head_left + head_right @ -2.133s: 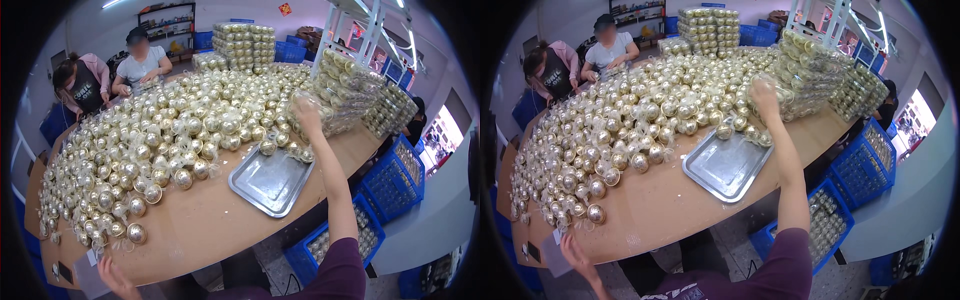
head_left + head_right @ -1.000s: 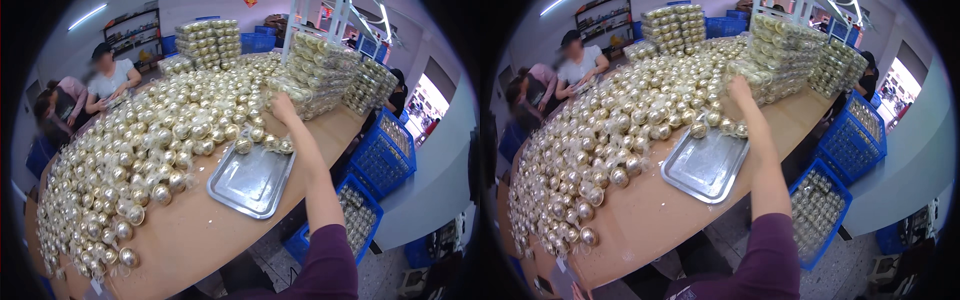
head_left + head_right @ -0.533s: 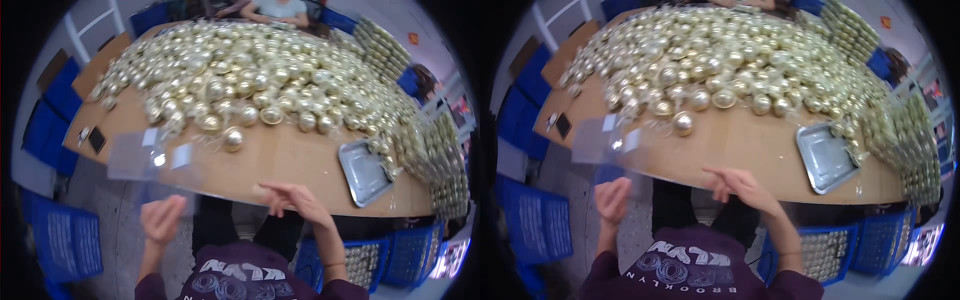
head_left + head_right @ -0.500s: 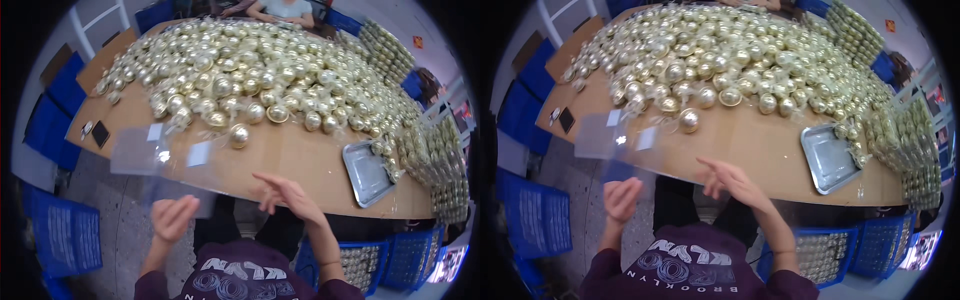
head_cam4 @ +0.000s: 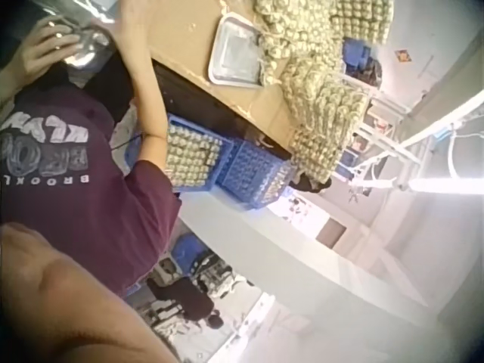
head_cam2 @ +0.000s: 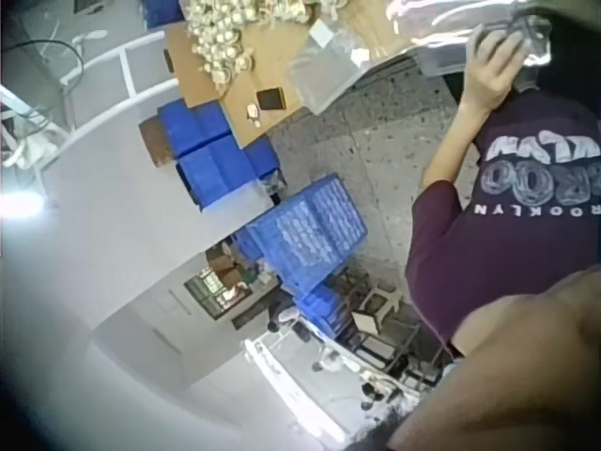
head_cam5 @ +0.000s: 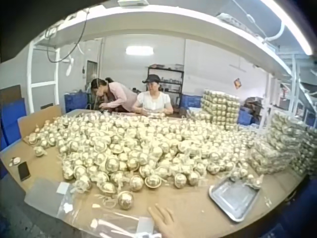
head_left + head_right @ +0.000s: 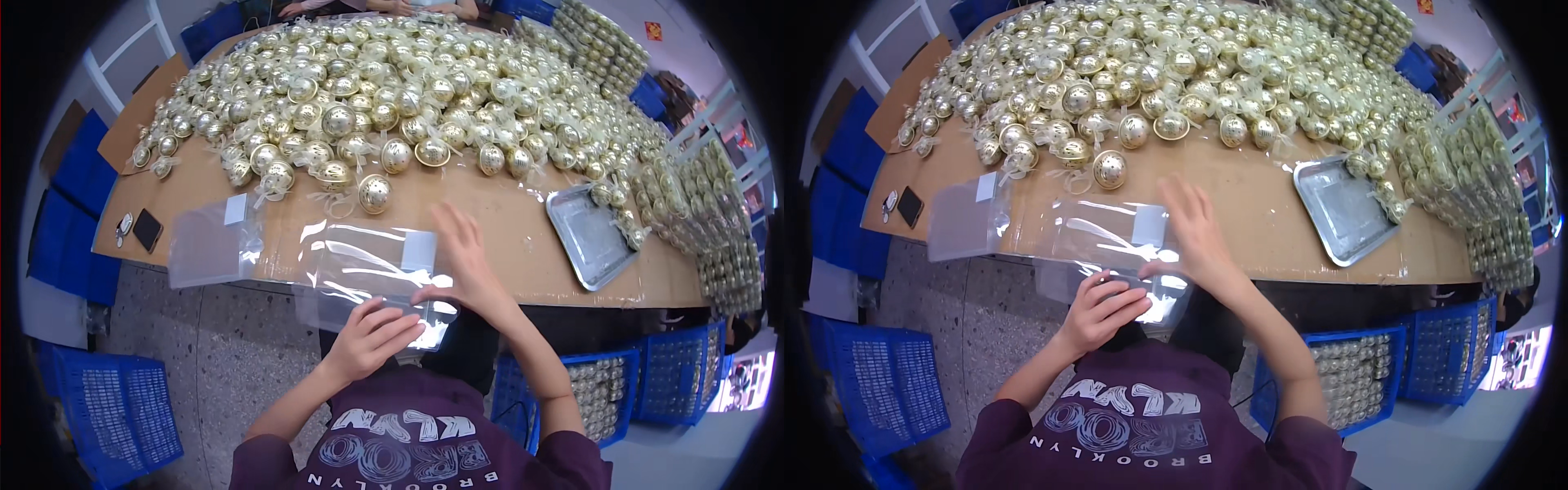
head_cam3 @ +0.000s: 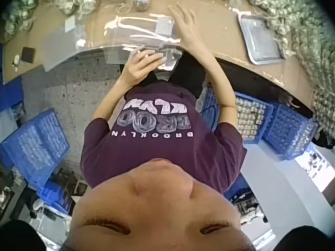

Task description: Packaging gold-colored ball ornaments into plastic bags and placing them on a tray.

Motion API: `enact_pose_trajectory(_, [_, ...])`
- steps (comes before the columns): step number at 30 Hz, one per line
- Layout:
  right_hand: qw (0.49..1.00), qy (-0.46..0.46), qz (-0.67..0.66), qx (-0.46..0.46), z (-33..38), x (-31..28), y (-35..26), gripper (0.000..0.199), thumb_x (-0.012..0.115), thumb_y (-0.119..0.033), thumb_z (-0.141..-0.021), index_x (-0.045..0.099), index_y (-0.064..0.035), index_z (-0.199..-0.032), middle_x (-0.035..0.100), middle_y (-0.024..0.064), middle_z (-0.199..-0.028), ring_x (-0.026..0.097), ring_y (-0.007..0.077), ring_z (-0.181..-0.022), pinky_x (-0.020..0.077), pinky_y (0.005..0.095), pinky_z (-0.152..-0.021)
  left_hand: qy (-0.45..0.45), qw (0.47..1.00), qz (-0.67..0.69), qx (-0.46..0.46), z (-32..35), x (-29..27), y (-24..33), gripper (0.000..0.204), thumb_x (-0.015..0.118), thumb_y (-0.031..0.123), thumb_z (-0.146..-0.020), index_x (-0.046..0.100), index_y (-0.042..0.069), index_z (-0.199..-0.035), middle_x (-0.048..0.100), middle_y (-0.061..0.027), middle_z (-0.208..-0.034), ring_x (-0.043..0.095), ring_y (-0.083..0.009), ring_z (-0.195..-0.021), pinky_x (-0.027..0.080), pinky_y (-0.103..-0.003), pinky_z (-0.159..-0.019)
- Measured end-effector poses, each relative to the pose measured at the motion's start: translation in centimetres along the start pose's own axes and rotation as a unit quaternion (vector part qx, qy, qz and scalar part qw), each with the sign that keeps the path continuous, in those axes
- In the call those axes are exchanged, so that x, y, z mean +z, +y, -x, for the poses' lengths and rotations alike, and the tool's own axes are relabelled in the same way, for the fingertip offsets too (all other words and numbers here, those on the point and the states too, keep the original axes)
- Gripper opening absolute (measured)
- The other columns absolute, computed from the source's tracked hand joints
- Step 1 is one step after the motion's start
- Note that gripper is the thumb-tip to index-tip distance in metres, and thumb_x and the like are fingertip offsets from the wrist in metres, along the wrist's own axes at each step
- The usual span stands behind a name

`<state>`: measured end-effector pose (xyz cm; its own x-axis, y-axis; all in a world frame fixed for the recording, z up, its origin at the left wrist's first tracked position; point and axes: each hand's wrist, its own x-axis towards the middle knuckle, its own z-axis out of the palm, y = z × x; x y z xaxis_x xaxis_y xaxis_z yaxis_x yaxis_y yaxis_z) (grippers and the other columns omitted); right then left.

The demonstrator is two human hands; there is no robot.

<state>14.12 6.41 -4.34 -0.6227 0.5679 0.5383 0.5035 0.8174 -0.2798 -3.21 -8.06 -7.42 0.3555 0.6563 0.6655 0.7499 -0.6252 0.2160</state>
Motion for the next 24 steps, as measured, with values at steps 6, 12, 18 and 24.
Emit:
enact_pose_trajectory(6, [0.998,-0.015,-0.025,-0.051,-2.0,2.0,0.7,0.056,0.078,-0.038,-0.064,0.064,-0.0023,-0.104,0.063,0.0086,-0.094,0.059,0.0278,-0.082,0.0464,0.0388,-0.075,-0.039,0.995,-0.088,-0.018,-0.3,-0.9,-3.4,0.057,0.068,0.033,-0.075,0.056,0.023,-0.129,0.046,-0.0034,-0.138,0.038,-0.0232,-0.129,0.028,-0.050,-0.110])
enact_pose_trajectory(12, [0.988,0.101,-0.086,-0.078,-5.7,2.2,1.1,0.044,0.072,-0.042,-0.070,0.066,-0.0007,-0.082,0.058,0.0053,-0.073,0.056,0.0232,-0.058,0.0446,0.0313,-0.051,-0.045,0.988,0.080,-0.122,-2.3,-3.6,-6.2,0.097,0.070,0.065,-0.061,0.038,0.025,-0.144,0.024,-0.0162,-0.151,0.014,-0.0412,-0.141,0.012,-0.057,-0.114])
enact_pose_trajectory(18, [0.936,0.139,-0.078,-0.314,-5.7,-3.6,0.0,0.038,0.070,-0.038,-0.077,0.067,-0.0008,-0.083,0.056,0.0051,-0.067,0.055,0.0184,-0.051,0.0413,0.0306,-0.044,-0.190,0.978,0.064,-0.056,-10.4,-8.0,-7.1,0.087,0.076,0.058,-0.061,0.049,0.020,-0.134,0.052,-0.0118,-0.134,0.049,-0.0297,-0.124,0.038,-0.044,-0.104])
enact_pose_trajectory(24, [0.873,0.177,-0.411,0.191,-3.1,-6.1,2.7,0.056,0.060,-0.021,-0.085,0.043,-0.0027,-0.135,0.051,0.0097,-0.116,0.052,0.0133,-0.092,0.0463,0.0286,-0.075,0.127,0.954,0.180,-0.204,-13.5,-4.5,-5.1,0.022,0.079,0.021,-0.077,0.068,0.003,-0.077,0.068,-0.0058,-0.068,0.068,-0.0144,-0.063,0.049,-0.027,-0.054])
